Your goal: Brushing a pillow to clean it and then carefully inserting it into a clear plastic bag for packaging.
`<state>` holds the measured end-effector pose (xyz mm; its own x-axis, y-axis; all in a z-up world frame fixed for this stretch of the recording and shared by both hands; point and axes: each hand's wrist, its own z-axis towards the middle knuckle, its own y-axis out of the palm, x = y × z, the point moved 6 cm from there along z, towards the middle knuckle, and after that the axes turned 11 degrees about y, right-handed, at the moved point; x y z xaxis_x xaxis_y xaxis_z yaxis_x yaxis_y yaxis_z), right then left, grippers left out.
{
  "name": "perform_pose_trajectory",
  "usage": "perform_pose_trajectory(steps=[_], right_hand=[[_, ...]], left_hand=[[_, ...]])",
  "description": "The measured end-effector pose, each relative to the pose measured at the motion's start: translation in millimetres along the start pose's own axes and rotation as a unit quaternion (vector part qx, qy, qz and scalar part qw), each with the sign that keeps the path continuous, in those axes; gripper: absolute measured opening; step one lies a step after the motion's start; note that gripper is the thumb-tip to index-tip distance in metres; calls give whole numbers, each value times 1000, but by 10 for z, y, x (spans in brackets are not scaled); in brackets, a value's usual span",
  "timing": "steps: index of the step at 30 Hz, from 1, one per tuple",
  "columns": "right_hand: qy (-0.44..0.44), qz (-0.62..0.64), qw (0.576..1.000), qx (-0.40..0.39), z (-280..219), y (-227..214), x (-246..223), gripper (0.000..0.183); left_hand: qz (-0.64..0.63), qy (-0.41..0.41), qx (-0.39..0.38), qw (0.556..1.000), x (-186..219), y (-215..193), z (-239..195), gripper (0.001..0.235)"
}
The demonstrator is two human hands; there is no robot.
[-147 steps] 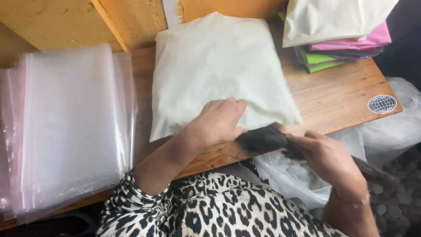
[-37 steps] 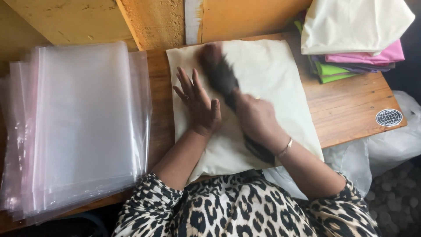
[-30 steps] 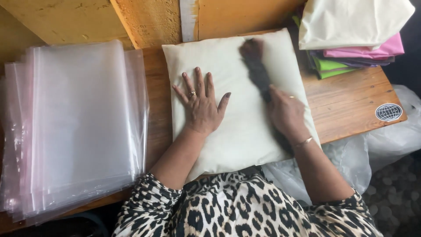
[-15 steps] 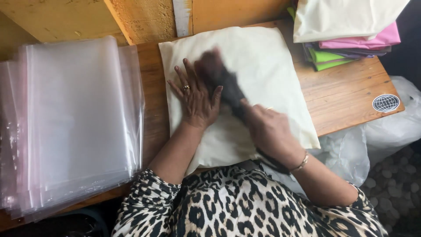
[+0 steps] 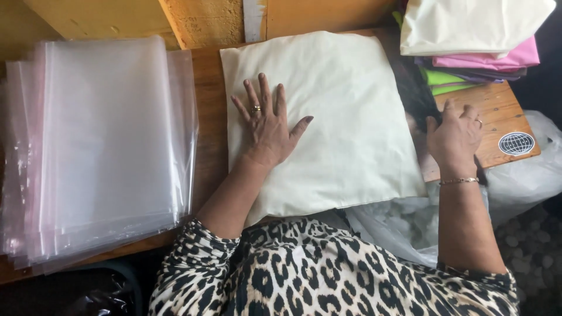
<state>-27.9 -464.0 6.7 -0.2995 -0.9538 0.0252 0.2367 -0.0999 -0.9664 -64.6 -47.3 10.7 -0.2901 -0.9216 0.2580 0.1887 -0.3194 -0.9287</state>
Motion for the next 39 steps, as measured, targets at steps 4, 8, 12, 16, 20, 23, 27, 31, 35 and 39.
perform_pose_trajectory(steps=[4, 8, 12, 16, 20, 23, 27, 31, 35, 39], right_hand=[[-98, 126, 987, 21, -412, -784, -783, 73], [-209, 174, 961, -52, -676, -853, -1436, 81], [-225, 114, 955, -154, -845, -283, -1828, 83], [-213, 129, 953, -173, -983, -534, -1904, 83], [-199, 96, 954, -202, -947, -575, -1851, 87], [-225, 39, 953, -200, -921, -749, -1841, 80], [-343, 28, 927, -153, -838, -1027, -2023, 80], [-470, 96, 875, -67, -918, -1407, -2506, 69], [-535, 104, 835, -78, -1200, -1627, -2982, 68], [-573, 98, 801, -142, -1454, -1734, -3296, 62]], left_hand=[[-17, 32, 5, 999, 356, -253, -152, 92], [10, 111, -84, 990, 828, -353, -380, 88], [17, 121, -225, 967, 733, -77, -558, 87], [29, 104, -241, 965, 674, -161, -636, 87], [15, 139, -181, 974, 681, -79, -660, 84], [-40, 166, -65, 983, 538, -161, -692, 60], [-112, 112, 58, 986, 47, -1151, -914, 29], [27, -20, 136, 990, -841, -1465, -1206, 26], [124, -364, -20, 923, -1989, -1463, -1726, 55], [118, -502, -81, 853, -2713, -1175, -2141, 80]])
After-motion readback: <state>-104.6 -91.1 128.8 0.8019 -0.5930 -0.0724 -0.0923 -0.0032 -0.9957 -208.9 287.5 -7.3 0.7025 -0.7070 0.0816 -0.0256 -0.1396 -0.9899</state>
